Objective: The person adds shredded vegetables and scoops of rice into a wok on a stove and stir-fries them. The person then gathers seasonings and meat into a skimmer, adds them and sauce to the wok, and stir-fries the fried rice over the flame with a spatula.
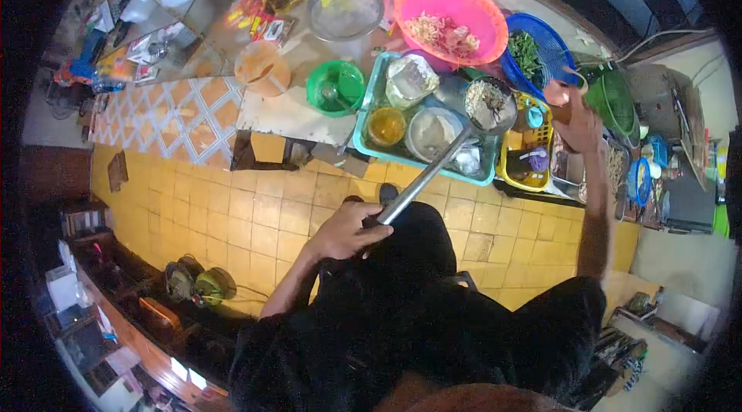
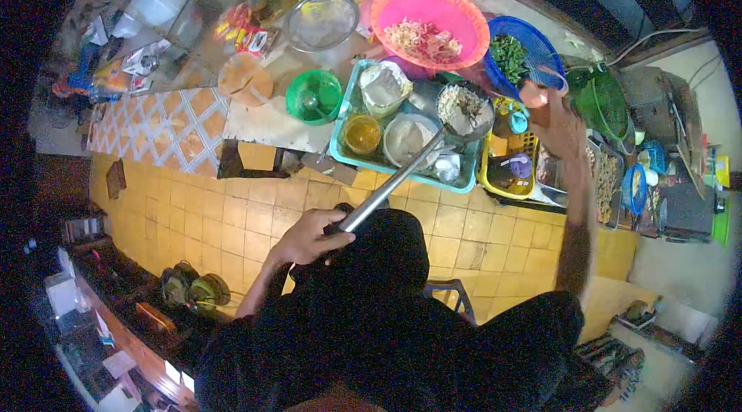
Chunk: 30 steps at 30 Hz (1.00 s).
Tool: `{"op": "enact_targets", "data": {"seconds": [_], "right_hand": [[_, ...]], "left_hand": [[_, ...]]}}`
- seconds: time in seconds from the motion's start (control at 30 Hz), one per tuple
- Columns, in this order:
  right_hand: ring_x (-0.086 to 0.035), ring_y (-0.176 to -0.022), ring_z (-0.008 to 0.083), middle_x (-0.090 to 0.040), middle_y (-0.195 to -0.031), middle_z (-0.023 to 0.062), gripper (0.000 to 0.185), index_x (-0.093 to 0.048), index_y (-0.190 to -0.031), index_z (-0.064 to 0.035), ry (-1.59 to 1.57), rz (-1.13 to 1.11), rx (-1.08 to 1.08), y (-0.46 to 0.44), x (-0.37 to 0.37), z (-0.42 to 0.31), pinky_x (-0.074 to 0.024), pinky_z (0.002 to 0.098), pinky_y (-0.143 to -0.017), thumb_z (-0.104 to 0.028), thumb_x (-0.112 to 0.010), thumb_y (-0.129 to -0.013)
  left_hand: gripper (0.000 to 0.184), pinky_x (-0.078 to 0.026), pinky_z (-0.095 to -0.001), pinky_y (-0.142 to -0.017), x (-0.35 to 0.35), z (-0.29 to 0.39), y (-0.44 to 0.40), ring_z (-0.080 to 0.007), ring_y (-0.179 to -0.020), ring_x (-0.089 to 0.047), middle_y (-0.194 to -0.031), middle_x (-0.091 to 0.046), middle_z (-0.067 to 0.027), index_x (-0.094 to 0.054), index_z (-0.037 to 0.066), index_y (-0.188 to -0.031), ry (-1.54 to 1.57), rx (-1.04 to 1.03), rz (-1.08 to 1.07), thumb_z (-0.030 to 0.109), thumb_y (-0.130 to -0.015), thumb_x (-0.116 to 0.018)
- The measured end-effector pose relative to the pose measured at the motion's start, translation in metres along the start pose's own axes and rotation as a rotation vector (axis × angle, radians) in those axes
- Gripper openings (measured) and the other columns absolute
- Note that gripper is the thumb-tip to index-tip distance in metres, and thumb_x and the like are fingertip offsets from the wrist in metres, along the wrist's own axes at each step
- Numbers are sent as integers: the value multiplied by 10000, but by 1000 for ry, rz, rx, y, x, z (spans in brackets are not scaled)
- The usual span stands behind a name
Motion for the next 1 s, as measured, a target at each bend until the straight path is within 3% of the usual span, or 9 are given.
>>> {"op": "enact_targets", "data": {"seconds": [0.03, 0.13, 0.23, 0.3, 0.4, 0.53, 0.83, 0.9, 1.0], "right_hand": [[-575, -1066, 387, -577, -1172, 172, 799, -342, -1370, -173, 122, -72, 180, -3, 7, -39, -473, 457, -867, -317, -744, -694], [-576, -1068, 335, -570, -1144, 151, 777, -374, -1345, -222, 487, -253, 364, 1, 7, -113, -445, 475, -885, -284, -755, -670], [-527, -1129, 355, -569, -1162, 168, 718, -423, -1310, -219, 621, -282, 432, 9, -7, -158, -375, 513, -970, -318, -754, -680], [-507, -1145, 359, -558, -1163, 180, 720, -437, -1317, -236, 705, -401, 480, 14, -22, -173, -344, 544, -995, -369, -764, -690], [-510, -1144, 353, -561, -1160, 176, 725, -447, -1316, -231, 795, -382, 575, 20, -35, -185, -330, 542, -1008, -387, -769, -686], [-522, -1142, 287, -587, -1151, 129, 624, -506, -1271, -211, 828, -262, 550, 20, -21, -204, -339, 489, -999, -207, -730, -689], [-583, -1063, 275, -620, -1041, 125, 687, -503, -1285, -208, 693, -289, 512, 27, -19, -199, -341, 498, -997, -303, -778, -663], [-600, -1051, 269, -641, -1045, 117, 554, -529, -1220, -173, 647, -324, 483, 34, -22, -200, -381, 490, -953, -169, -707, -696], [-606, -1039, 265, -645, -1030, 116, 510, -539, -1195, -166, 661, -270, 478, 44, -12, -209, -381, 484, -953, -145, -690, -708]], "left_hand": [[251, -422, -342, -524, -2, -4, 2, -192, -534, -562, -593, -567, -108, -572, -5, -789, 90, 40, 1, 221, -867, -648], [213, -412, -335, -504, -8, -9, 11, -175, -501, -545, -599, -574, -92, -584, -11, -832, 261, 148, -61, 193, -872, -630], [200, -419, -322, -526, -7, -17, 20, -148, -529, -525, -602, -562, -81, -604, -17, -911, 390, 167, 20, 177, -865, -626], [236, -422, -316, -551, 0, -11, 23, -133, -556, -496, -626, -557, -67, -615, -16, -1007, 167, 78, 40, 164, -855, -632], [276, -421, -322, -572, 3, -10, 34, -134, -576, -485, -656, -564, -53, -607, -14, -1064, 270, -21, 119, 151, -844, -636], [287, -432, -383, -702, 5, -17, 45, -259, -790, -555, -818, -582, -173, -630, -20, -933, 234, 135, 77, 242, -821, -669], [294, -419, -352, -610, -1, -29, 64, -183, -668, -526, -740, -603, -134, -633, -20, -956, 415, 78, 98, 237, -822, -683], [253, -387, -339, -558, -6, -31, 70, -138, -623, -480, -677, -569, -87, -629, -11, -938, 420, 164, -5, 216, -834, -674], [211, -362, -321, -528, 1, -25, 81, -107, -593, -440, -631, -530, -45, -614, -3, -895, 379, 157, 23, 198, -846, -656]]}}
Point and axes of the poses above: each hand's wrist, its own y-axis away from the middle knuckle, its own x-axis out of the back of the hand, z = x × y, the point moved 9 cm from there along -y, towards the middle knuckle
